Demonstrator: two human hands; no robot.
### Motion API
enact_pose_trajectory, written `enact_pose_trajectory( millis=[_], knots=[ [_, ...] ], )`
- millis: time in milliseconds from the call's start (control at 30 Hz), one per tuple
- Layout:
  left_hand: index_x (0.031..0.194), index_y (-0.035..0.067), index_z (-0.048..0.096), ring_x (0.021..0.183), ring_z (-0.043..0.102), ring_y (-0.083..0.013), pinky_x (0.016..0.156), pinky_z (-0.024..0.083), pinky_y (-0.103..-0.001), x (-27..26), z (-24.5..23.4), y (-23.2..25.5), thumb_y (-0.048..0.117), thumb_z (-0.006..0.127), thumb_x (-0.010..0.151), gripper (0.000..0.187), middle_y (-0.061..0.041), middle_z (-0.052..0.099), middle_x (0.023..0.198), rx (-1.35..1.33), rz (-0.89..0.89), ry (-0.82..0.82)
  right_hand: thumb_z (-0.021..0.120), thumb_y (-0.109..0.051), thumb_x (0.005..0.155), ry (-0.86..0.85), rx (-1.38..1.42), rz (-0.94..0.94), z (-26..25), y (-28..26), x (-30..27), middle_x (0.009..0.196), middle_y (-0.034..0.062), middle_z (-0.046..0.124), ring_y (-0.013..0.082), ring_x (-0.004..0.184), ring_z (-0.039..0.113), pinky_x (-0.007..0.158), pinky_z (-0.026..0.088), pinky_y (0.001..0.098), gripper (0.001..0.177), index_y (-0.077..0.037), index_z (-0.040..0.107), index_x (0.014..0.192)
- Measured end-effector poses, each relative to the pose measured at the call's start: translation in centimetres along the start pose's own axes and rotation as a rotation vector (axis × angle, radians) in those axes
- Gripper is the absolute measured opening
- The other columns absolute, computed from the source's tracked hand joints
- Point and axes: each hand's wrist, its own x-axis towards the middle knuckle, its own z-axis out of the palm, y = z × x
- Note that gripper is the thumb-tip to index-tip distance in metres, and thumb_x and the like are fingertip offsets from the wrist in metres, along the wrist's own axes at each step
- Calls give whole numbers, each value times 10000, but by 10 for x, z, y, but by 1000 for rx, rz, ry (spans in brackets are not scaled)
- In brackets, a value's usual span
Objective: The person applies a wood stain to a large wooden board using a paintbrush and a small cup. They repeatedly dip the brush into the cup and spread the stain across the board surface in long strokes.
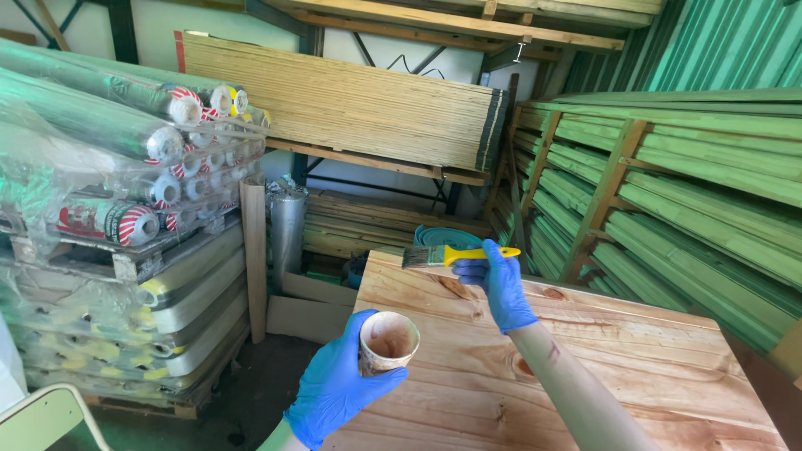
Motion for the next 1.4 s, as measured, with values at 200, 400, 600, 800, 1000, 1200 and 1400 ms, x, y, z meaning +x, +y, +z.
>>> enact_pose_trajectory(
  millis=[200,400,600,800,1000,1200,1400],
  knots=[
    [1585,476,741,1401,910,-60,1172,672,-327,1,-1,16,491,1020,860,776,175,971,1480,-42,-57,-6,735,-439,1183,-76,-12,-49,22,42,35,953,315,909,407,758,906,650,766,477,499,26,875,1298],
    [1701,546,614,1398,915,-192,1190,722,-383,27,12,-3,588,1104,768,1055,183,938,1539,44,-97,-46,711,-479,1186,-149,-73,27,31,66,40,1045,374,936,417,819,929,701,771,446,528,21,813,1322],
    [1625,610,669,1404,899,-189,1170,703,-369,19,4,2,563,1097,761,966,226,946,1503,21,-169,-18,729,-344,1212,9,-230,11,-16,57,55,858,348,894,410,635,867,575,757,534,528,152,841,1071],
    [1634,622,662,1420,895,-183,1206,695,-363,11,-4,9,553,1088,766,970,222,947,1512,32,-202,-49,618,-304,1207,62,-236,-96,-2,16,41,827,382,875,409,582,843,488,666,455,416,64,732,1048],
    [1719,647,582,1515,843,-174,1261,679,-359,8,-6,8,556,1062,802,1039,239,892,1605,44,-222,-130,722,-364,1206,2,-131,-85,67,76,53,933,256,930,371,704,910,561,753,477,395,-15,906,1200],
    [1698,678,581,1451,863,-175,1195,690,-359,-1,-13,10,594,1023,791,1012,215,917,1517,66,-241,-135,712,-339,1221,17,-182,-49,30,92,68,868,344,884,409,637,878,508,732,510,356,12,699,1167],
    [1624,615,670,1395,893,-231,1137,704,-391,3,-8,-8,554,1068,750,962,170,953,1477,16,-150,-103,688,-260,1209,153,-463,-82,-36,23,50,758,293,840,368,552,819,473,671,458,372,42,767,1007]
  ],
)
